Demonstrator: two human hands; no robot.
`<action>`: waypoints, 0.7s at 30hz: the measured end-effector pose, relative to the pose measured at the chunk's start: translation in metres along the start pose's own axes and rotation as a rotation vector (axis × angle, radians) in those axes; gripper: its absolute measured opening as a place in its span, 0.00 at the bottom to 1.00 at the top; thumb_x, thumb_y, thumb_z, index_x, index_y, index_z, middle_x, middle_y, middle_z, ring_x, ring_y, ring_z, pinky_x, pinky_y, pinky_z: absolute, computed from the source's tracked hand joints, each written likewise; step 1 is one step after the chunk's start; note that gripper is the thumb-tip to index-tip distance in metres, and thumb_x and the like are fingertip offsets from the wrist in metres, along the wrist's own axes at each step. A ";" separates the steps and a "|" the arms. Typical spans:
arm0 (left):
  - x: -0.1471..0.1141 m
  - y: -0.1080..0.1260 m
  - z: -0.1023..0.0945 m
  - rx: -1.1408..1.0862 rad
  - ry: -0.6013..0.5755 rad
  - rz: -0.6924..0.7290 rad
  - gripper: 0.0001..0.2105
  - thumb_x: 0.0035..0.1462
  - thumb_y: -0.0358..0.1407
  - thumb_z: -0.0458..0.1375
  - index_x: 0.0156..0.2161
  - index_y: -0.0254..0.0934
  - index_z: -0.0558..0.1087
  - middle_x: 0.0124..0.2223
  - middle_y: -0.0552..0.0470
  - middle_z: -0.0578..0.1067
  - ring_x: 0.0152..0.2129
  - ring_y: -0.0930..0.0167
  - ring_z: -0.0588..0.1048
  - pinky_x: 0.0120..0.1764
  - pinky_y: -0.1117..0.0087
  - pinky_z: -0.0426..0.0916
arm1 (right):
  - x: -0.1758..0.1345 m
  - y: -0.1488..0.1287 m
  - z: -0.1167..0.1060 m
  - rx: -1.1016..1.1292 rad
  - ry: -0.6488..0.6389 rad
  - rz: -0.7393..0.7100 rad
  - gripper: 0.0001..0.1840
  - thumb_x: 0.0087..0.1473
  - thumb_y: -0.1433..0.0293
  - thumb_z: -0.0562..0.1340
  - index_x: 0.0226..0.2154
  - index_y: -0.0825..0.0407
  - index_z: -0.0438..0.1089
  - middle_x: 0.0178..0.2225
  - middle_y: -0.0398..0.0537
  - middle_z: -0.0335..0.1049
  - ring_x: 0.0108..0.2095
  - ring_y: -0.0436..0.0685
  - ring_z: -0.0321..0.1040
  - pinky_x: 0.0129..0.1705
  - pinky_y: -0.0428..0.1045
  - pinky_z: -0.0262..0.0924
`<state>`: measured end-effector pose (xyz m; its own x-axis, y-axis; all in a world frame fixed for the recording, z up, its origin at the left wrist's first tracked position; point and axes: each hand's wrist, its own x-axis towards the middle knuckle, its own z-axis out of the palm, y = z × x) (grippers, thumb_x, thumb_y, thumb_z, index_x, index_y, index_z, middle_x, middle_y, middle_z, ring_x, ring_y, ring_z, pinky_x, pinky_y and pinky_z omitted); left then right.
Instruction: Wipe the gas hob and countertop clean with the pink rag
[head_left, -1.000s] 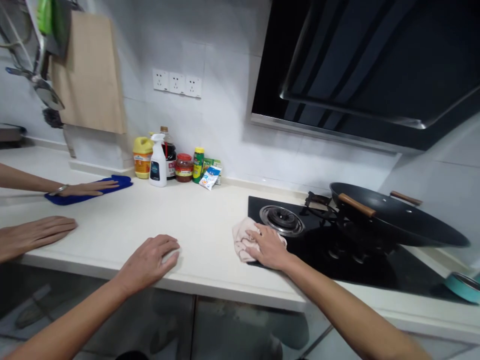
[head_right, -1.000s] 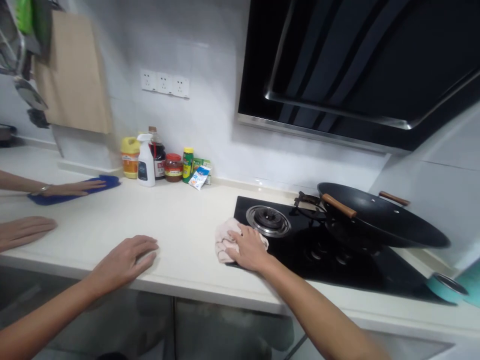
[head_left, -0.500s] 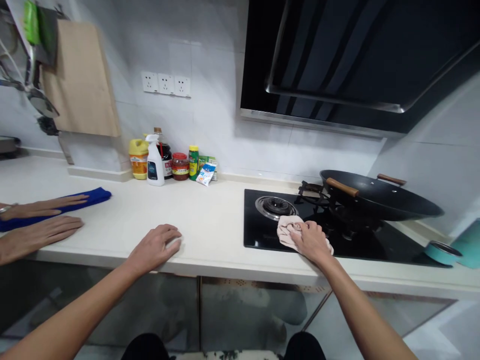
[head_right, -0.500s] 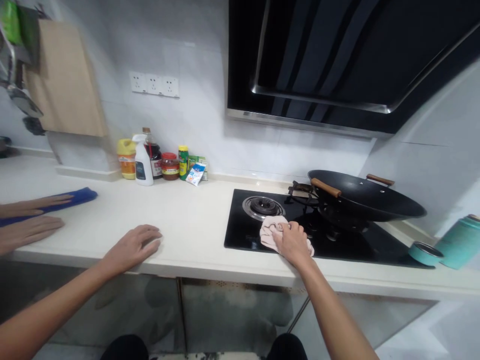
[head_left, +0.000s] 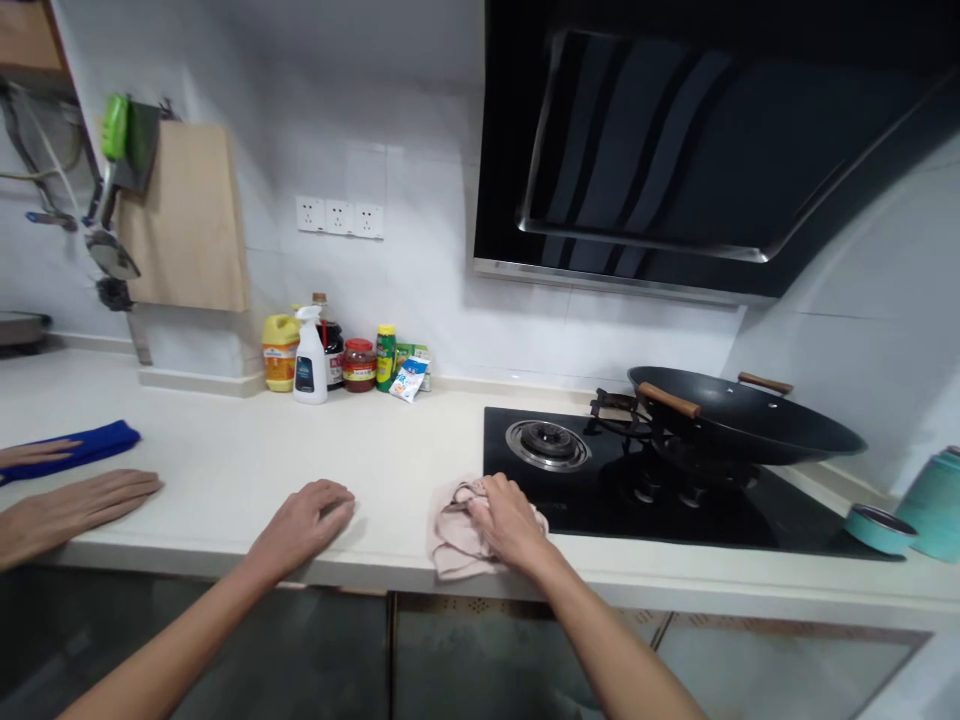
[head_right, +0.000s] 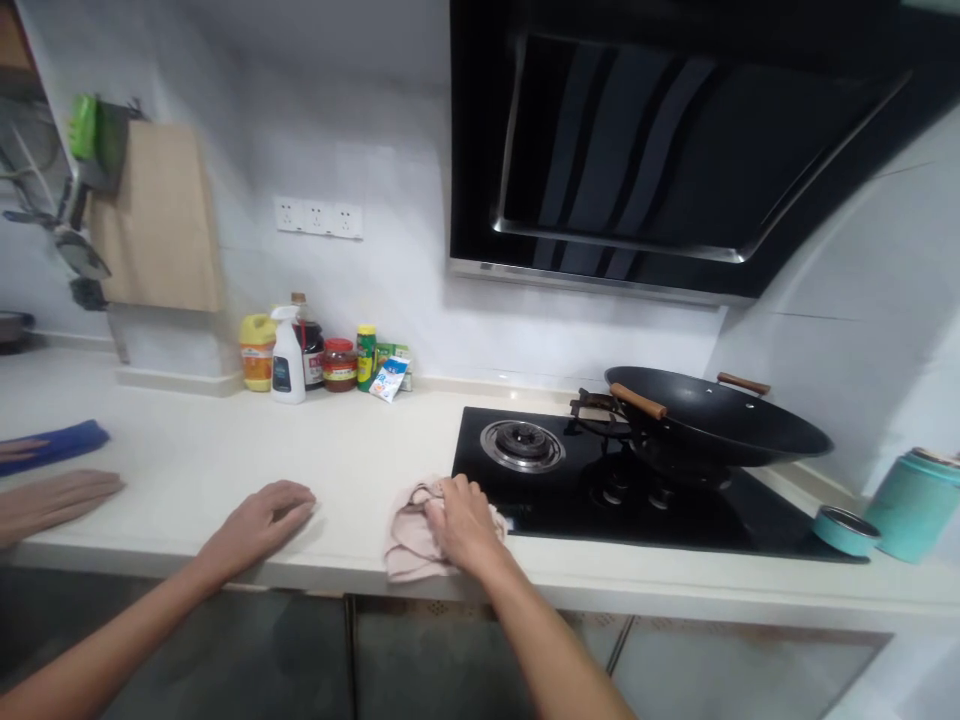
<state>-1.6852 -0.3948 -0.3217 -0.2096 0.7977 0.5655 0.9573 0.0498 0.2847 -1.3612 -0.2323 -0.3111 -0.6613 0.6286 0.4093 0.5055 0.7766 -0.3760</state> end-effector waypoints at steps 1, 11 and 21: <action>0.000 -0.001 0.001 -0.001 0.007 0.004 0.20 0.63 0.52 0.53 0.39 0.41 0.82 0.46 0.48 0.84 0.45 0.62 0.81 0.52 0.62 0.74 | 0.009 -0.006 0.003 0.150 -0.014 0.012 0.17 0.68 0.59 0.53 0.50 0.49 0.70 0.50 0.54 0.72 0.48 0.63 0.68 0.53 0.56 0.60; -0.004 0.010 -0.005 -0.039 0.020 -0.051 0.19 0.62 0.49 0.51 0.37 0.42 0.81 0.42 0.49 0.84 0.41 0.63 0.81 0.47 0.63 0.75 | 0.059 0.025 -0.028 0.105 -0.038 0.279 0.27 0.70 0.52 0.48 0.52 0.50 0.73 0.52 0.54 0.78 0.52 0.62 0.74 0.50 0.52 0.64; 0.009 0.021 0.002 -0.024 -0.026 -0.195 0.20 0.62 0.49 0.50 0.43 0.41 0.81 0.49 0.45 0.83 0.48 0.59 0.79 0.53 0.57 0.73 | -0.018 0.160 -0.090 -0.171 -0.171 0.403 0.26 0.68 0.54 0.52 0.26 0.49 0.73 0.31 0.49 0.79 0.35 0.58 0.74 0.34 0.49 0.55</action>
<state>-1.6662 -0.3855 -0.3119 -0.3856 0.7895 0.4775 0.8938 0.1912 0.4057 -1.2189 -0.1155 -0.3036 -0.4682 0.8766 0.1110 0.8153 0.4770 -0.3284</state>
